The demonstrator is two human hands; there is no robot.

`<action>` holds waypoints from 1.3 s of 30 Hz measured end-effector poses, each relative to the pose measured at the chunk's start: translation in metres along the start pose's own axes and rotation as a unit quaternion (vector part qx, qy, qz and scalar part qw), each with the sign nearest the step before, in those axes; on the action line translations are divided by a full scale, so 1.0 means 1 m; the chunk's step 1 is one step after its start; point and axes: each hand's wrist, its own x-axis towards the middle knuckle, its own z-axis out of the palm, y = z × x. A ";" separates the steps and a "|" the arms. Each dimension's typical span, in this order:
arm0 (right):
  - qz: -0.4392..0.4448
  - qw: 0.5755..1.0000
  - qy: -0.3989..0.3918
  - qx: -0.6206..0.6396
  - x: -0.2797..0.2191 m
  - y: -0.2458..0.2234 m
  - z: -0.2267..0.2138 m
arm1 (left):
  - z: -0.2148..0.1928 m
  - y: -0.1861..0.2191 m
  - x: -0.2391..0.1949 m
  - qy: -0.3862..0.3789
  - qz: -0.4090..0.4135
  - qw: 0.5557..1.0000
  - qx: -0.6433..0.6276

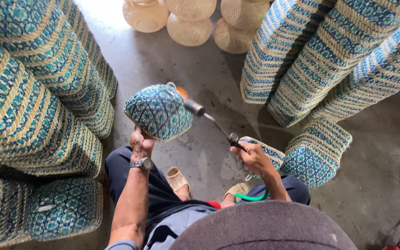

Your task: The person sits on the floor and uses a handheld blowtorch to apply flame to the surface of woven baskets. They rotate each basket to treat all sides, then place it back into a stack and pick up the next one.

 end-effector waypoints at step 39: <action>0.036 0.998 -0.047 0.035 -0.005 0.026 -0.037 | 0.078 0.079 -0.042 -0.099 0.016 0.991 0.083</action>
